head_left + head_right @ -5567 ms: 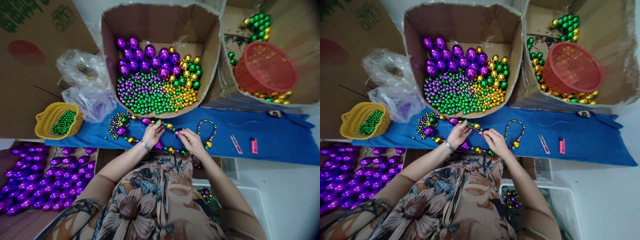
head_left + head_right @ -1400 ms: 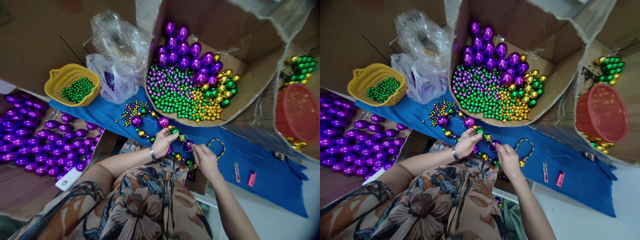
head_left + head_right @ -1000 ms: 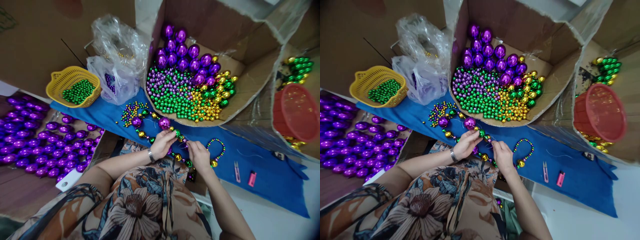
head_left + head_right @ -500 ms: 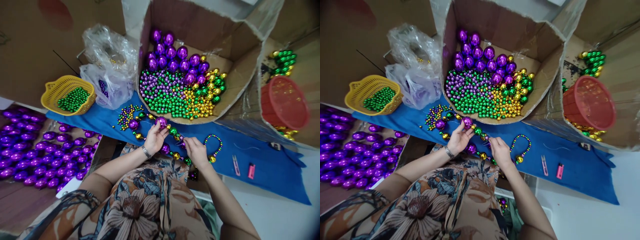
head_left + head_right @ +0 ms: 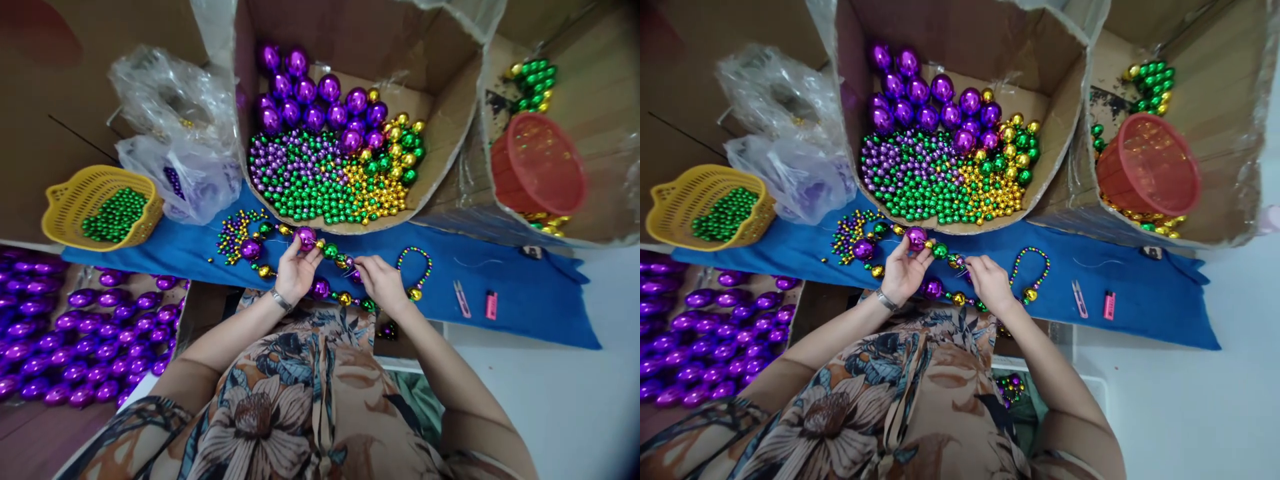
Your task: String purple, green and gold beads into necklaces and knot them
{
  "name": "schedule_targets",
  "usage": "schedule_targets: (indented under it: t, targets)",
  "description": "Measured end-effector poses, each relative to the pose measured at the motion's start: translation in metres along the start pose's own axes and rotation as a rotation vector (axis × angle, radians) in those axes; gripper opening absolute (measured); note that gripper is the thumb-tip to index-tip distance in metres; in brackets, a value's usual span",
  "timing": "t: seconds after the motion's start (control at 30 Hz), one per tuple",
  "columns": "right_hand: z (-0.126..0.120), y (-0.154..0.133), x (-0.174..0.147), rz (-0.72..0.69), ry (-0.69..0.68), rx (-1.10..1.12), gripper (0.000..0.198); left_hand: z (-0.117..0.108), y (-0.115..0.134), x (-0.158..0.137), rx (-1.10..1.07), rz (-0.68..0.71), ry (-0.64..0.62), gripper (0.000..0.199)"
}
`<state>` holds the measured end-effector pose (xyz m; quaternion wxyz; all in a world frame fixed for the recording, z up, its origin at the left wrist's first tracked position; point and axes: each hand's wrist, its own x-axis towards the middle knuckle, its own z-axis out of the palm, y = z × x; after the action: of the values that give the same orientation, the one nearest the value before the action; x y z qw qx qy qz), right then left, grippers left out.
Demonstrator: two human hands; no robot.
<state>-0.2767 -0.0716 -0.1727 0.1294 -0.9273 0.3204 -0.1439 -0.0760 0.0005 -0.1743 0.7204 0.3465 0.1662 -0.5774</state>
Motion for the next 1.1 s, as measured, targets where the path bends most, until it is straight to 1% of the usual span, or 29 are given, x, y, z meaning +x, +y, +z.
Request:
schedule_targets:
  t: [0.2,0.4,0.63,0.87,0.97,1.1]
  targets:
    - [-0.004,0.002,0.003,0.047,-0.038,0.122,0.022,0.0,0.002,0.001,0.051,0.003,0.0,0.021]
    - [-0.003,0.003,0.004,0.017,-0.036,0.172,0.02,-0.001,0.003,0.0,0.063,0.02,-0.026,0.023]
    - [-0.003,0.01,-0.004,-0.073,-0.006,0.044,0.027,-0.003,0.001,0.001,0.02,0.029,-0.013,0.021]
    - [-0.012,0.018,-0.008,-0.122,-0.027,-0.039,0.032,-0.005,0.001,0.004,0.008,0.056,-0.002,0.02]
    - [-0.009,0.018,-0.008,-0.106,-0.024,-0.009,0.031,-0.004,-0.001,0.003,0.013,0.048,-0.01,0.021]
    - [-0.001,0.006,-0.004,-0.042,0.014,0.102,0.027,-0.002,-0.003,0.001,0.028,0.029,-0.038,0.023]
